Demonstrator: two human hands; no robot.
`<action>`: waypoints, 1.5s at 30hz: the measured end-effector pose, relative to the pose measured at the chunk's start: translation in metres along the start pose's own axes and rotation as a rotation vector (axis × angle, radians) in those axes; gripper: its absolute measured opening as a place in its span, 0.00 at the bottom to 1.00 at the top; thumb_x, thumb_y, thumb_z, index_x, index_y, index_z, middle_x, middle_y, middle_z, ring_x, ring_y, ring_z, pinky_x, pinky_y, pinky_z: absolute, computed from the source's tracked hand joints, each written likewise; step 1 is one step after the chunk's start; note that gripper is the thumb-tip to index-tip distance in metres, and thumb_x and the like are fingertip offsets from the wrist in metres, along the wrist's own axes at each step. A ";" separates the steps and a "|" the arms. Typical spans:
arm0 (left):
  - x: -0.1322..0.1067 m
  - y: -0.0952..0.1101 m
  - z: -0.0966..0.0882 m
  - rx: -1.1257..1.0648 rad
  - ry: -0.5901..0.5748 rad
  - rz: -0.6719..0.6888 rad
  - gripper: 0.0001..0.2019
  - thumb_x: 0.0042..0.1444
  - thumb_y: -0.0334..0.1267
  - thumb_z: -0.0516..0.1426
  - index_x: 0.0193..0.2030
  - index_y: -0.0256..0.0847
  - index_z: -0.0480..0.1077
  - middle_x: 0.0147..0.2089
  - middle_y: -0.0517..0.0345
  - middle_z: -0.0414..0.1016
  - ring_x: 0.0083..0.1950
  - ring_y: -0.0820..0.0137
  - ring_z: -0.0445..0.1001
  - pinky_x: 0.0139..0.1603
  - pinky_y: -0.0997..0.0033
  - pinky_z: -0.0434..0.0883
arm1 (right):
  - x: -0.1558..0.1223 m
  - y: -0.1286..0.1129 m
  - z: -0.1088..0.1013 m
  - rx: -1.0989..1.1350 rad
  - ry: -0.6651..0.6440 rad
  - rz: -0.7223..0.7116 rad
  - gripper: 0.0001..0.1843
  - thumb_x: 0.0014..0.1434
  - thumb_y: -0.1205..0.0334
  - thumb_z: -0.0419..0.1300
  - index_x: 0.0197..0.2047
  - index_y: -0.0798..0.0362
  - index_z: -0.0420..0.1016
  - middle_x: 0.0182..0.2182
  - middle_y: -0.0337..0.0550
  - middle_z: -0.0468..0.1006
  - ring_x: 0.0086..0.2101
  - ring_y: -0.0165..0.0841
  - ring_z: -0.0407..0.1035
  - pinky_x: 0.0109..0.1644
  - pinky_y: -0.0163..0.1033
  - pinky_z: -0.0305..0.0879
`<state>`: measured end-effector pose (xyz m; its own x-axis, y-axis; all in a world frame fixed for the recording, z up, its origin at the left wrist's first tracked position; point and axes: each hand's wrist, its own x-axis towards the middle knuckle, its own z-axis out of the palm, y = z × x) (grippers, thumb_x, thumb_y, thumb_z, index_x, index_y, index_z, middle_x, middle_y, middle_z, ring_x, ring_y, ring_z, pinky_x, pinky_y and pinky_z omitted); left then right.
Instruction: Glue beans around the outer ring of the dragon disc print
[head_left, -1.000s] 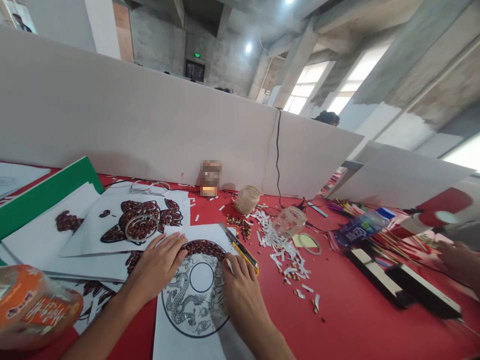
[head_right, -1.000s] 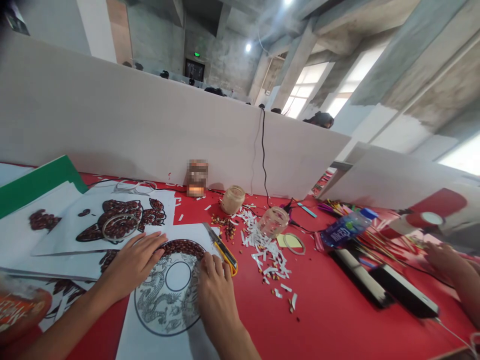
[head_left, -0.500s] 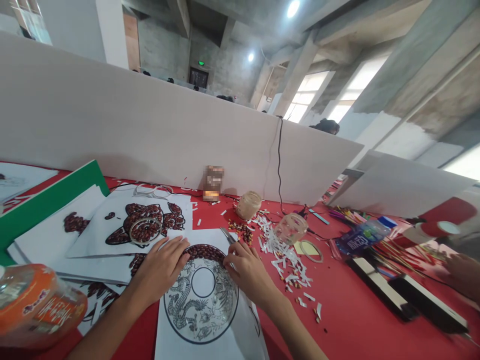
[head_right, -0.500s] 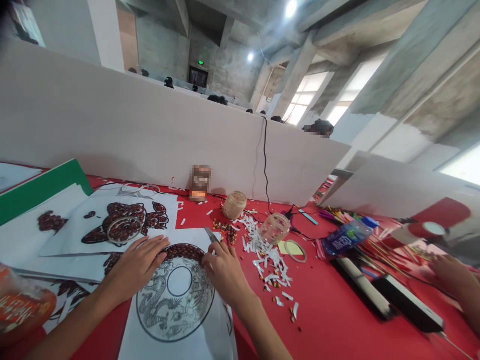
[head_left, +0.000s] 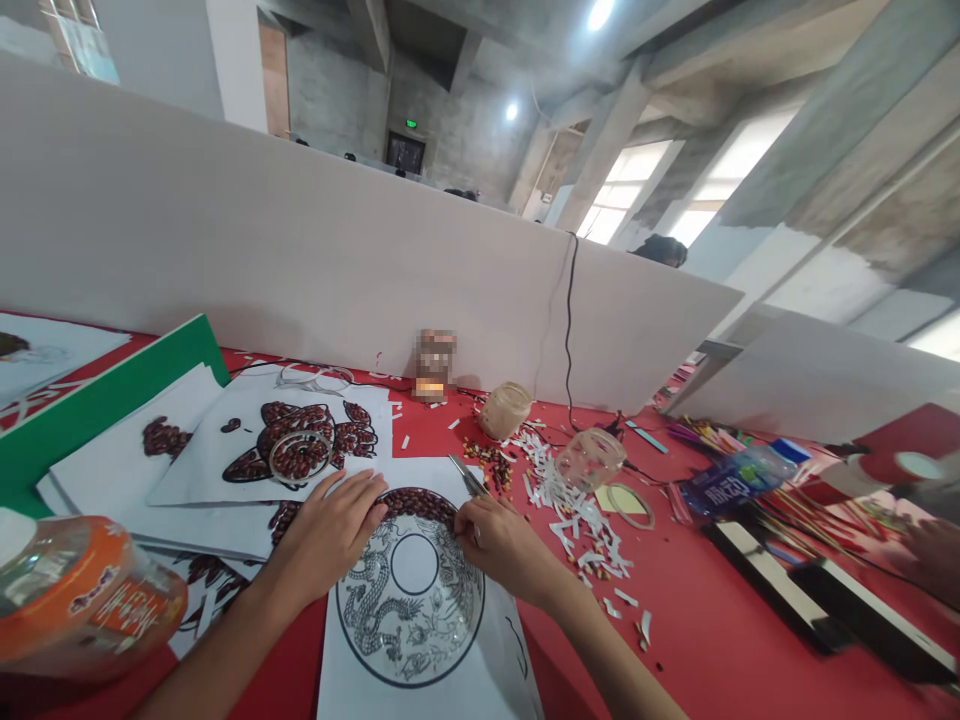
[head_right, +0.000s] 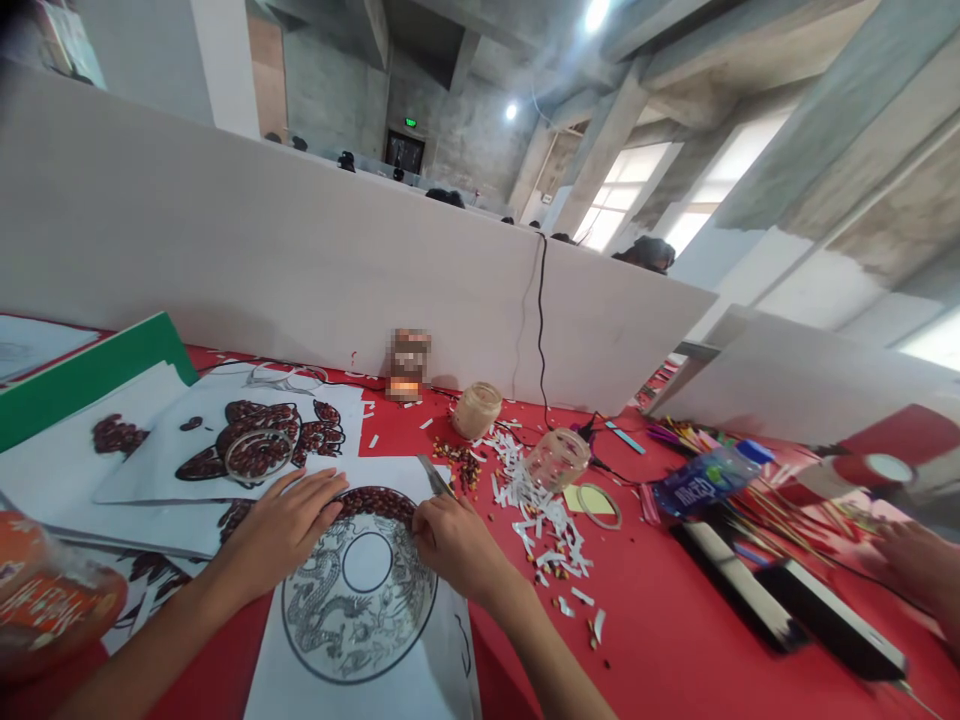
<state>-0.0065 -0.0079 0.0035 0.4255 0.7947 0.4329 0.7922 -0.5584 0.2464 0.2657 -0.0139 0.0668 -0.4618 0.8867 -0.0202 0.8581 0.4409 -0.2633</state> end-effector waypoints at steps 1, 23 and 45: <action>0.000 0.000 0.000 -0.002 0.001 0.000 0.17 0.73 0.41 0.45 0.63 0.44 0.66 0.62 0.55 0.75 0.66 0.65 0.69 0.68 0.54 0.59 | -0.001 0.000 0.001 -0.007 0.009 -0.001 0.12 0.56 0.77 0.58 0.39 0.52 0.76 0.35 0.38 0.77 0.36 0.31 0.70 0.44 0.35 0.59; 0.000 -0.001 0.001 -0.024 0.006 0.002 0.18 0.73 0.42 0.45 0.62 0.46 0.68 0.61 0.55 0.76 0.66 0.64 0.70 0.69 0.54 0.60 | -0.031 0.013 -0.001 0.058 0.140 0.098 0.05 0.65 0.70 0.57 0.39 0.49 0.70 0.37 0.39 0.77 0.39 0.34 0.72 0.46 0.39 0.62; 0.001 0.000 -0.001 -0.004 -0.016 -0.004 0.17 0.73 0.42 0.45 0.62 0.44 0.67 0.62 0.56 0.75 0.67 0.65 0.69 0.69 0.54 0.59 | -0.009 0.002 -0.002 -0.174 0.044 -0.066 0.07 0.69 0.69 0.57 0.39 0.51 0.73 0.37 0.38 0.79 0.37 0.32 0.70 0.45 0.39 0.51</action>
<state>-0.0063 -0.0077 0.0046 0.4292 0.8008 0.4176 0.7924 -0.5558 0.2513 0.2722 -0.0203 0.0681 -0.5117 0.8585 0.0349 0.8537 0.5126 -0.0921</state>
